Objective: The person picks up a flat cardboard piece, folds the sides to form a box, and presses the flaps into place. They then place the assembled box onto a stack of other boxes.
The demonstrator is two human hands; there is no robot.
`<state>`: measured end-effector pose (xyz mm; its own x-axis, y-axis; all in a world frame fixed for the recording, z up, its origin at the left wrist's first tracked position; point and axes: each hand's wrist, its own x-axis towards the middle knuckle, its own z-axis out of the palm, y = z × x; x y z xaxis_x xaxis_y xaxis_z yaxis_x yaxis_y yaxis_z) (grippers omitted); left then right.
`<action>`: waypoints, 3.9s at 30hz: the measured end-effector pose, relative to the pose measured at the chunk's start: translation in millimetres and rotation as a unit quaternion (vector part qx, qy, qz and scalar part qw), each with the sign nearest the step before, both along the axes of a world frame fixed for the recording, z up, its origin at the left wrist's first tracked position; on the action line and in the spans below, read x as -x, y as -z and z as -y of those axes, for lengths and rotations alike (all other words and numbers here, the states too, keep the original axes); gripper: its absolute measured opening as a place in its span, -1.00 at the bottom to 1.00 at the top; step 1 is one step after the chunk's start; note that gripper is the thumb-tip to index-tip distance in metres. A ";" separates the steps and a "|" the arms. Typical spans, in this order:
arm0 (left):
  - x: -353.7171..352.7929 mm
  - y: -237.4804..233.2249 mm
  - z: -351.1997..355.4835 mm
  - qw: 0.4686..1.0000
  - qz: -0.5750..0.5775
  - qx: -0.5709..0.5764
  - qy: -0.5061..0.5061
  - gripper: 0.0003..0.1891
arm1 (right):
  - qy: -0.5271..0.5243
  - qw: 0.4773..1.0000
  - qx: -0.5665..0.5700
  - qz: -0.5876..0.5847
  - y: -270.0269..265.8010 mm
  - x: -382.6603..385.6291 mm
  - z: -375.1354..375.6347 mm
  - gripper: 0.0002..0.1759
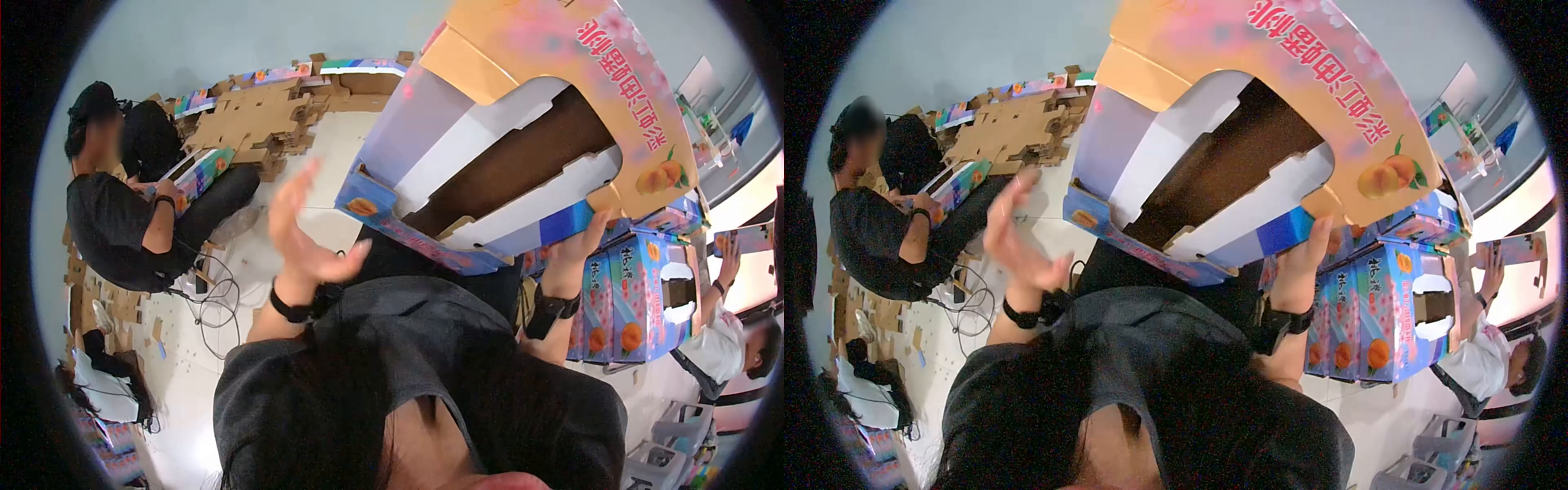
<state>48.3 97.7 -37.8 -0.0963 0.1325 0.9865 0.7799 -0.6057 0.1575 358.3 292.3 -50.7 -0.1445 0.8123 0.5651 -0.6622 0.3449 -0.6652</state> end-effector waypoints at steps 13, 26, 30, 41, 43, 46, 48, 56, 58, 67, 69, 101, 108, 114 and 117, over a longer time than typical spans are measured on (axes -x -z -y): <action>43.3 8.9 2.8 0.809 0.152 0.497 0.274 0.43 | -0.158 0.987 0.013 0.023 27.4 11.3 -47.1 -0.10; 54.7 53.7 6.9 0.730 0.411 0.453 0.306 0.25 | -0.287 0.902 0.135 0.292 60.2 21.2 -7.8 0.30; 52.5 53.5 16.8 0.717 0.423 0.450 0.323 0.25 | -0.286 0.914 0.140 0.251 74.6 23.5 -9.8 0.18; 56.0 61.0 25.9 0.696 0.437 0.451 0.347 0.22 | -0.292 0.910 0.137 0.261 70.5 19.8 -6.2 0.09; 60.3 65.7 25.0 0.706 0.424 0.448 0.348 0.21 | -0.325 0.899 0.068 0.285 67.8 15.1 -9.1 0.06; 59.4 65.6 26.6 0.699 0.432 0.452 0.347 0.22 | -0.314 0.890 0.073 0.324 55.4 18.9 -3.6 0.01; 57.0 64.9 28.0 0.693 0.435 0.460 0.344 0.22 | -0.291 0.893 0.095 0.331 54.0 22.0 1.3 -0.01; 64.6 64.1 25.6 0.730 0.368 0.476 0.324 0.26 | -0.261 0.905 0.121 0.313 63.1 25.8 -0.3 -0.06; 64.8 57.6 20.7 0.752 0.332 0.477 0.311 0.26 | -0.270 0.899 0.127 0.320 67.9 24.0 -4.0 -0.08; 35.6 8.9 11.5 0.841 0.119 0.474 0.231 0.31 | -0.320 0.864 0.154 0.356 68.5 11.9 -14.3 -0.08; 22.5 5.7 11.7 0.840 0.137 0.470 0.233 0.31 | -0.329 0.879 0.152 0.309 75.3 6.8 -15.6 -0.06; -5.8 -12.3 9.2 0.898 0.003 0.406 0.170 0.48 | 0.087 0.989 0.120 -0.020 73.9 -51.1 -56.7 0.10; 31.5 14.6 27.1 0.865 0.080 0.461 0.181 0.55 | -0.005 0.975 0.182 -0.124 65.0 -41.8 -43.2 0.00; 29.5 29.3 20.3 0.862 0.125 0.434 0.230 0.59 | -0.027 0.961 0.220 -0.167 73.6 -37.3 -46.9 -0.07; 21.1 13.2 19.1 0.883 0.096 0.408 0.211 0.59 | -0.010 0.964 0.220 -0.150 71.5 -34.9 -43.4 -0.07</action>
